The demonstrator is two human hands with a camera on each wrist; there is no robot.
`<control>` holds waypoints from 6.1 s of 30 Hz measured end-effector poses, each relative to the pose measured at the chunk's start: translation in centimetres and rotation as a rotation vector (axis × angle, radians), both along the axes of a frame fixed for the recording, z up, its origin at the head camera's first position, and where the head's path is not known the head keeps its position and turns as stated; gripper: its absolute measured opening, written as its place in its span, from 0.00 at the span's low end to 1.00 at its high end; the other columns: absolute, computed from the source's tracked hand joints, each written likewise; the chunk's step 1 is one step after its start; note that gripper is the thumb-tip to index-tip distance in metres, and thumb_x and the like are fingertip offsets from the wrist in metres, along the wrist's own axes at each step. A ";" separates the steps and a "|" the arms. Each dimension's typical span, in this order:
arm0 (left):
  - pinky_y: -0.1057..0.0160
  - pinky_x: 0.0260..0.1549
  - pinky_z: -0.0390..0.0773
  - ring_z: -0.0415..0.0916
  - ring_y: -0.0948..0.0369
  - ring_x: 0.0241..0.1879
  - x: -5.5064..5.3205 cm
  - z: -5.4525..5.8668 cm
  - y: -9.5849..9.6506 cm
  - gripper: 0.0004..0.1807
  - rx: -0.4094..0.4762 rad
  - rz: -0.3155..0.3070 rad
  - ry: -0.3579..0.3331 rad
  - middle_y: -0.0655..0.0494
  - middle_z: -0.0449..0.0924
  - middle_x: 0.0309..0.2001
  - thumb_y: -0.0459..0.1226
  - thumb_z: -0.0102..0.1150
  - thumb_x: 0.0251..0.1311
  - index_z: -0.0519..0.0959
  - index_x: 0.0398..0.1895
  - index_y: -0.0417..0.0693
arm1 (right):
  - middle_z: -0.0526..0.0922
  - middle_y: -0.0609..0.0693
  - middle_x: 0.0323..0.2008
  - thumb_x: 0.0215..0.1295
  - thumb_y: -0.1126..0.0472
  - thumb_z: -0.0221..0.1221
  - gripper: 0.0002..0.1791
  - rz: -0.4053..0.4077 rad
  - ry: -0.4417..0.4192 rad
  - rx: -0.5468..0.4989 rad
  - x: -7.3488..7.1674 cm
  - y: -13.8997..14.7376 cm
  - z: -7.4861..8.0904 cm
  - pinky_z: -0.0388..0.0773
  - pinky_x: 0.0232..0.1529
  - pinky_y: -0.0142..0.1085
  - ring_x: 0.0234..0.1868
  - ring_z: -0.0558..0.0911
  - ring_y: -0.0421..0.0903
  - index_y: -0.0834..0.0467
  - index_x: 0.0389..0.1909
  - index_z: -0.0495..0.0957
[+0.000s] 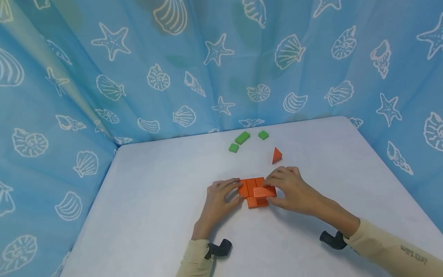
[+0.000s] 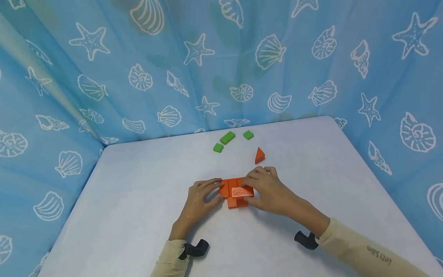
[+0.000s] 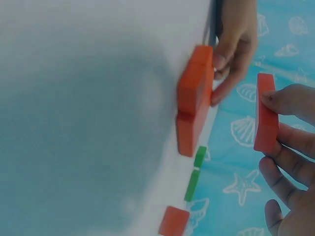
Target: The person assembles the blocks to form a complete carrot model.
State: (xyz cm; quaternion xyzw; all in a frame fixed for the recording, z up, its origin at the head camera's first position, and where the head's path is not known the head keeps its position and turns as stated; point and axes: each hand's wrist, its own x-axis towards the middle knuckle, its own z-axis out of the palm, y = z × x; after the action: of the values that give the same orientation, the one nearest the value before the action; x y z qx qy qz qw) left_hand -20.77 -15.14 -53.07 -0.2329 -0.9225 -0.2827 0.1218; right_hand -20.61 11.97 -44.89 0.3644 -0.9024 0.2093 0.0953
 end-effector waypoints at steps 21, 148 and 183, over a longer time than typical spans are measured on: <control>0.48 0.52 0.65 0.70 0.57 0.55 -0.1 0.0 0.1 0.22 0.017 -0.017 0.049 0.64 0.76 0.64 0.48 0.66 0.63 0.81 0.60 0.58 | 0.81 0.41 0.43 0.50 0.56 0.76 0.20 0.090 -0.011 0.037 1.9 -1.0 -2.7 0.64 0.53 0.53 0.51 0.74 0.44 0.51 0.46 0.84; 0.48 0.54 0.65 0.69 0.57 0.55 -0.1 0.0 0.2 0.22 0.025 -0.021 0.040 0.63 0.76 0.64 0.49 0.64 0.64 0.81 0.60 0.58 | 0.83 0.43 0.40 0.50 0.51 0.76 0.19 0.140 0.168 0.178 2.0 0.9 1.0 0.64 0.56 0.57 0.49 0.77 0.46 0.52 0.43 0.86; 0.50 0.56 0.64 0.68 0.60 0.57 -0.2 -0.4 0.1 0.22 -0.001 -0.008 0.005 0.67 0.73 0.66 0.51 0.62 0.65 0.79 0.62 0.61 | 0.83 0.42 0.38 0.47 0.49 0.76 0.20 0.174 0.195 0.182 3.9 -0.6 -2.9 0.65 0.54 0.53 0.46 0.76 0.45 0.53 0.40 0.85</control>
State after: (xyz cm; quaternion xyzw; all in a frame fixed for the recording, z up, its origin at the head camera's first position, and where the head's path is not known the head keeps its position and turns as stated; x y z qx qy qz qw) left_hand -21.02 -15.06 -53.43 -0.2372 -0.9214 -0.2822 0.1230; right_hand -16.70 11.35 -47.83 0.4671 -0.8690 0.0979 0.1308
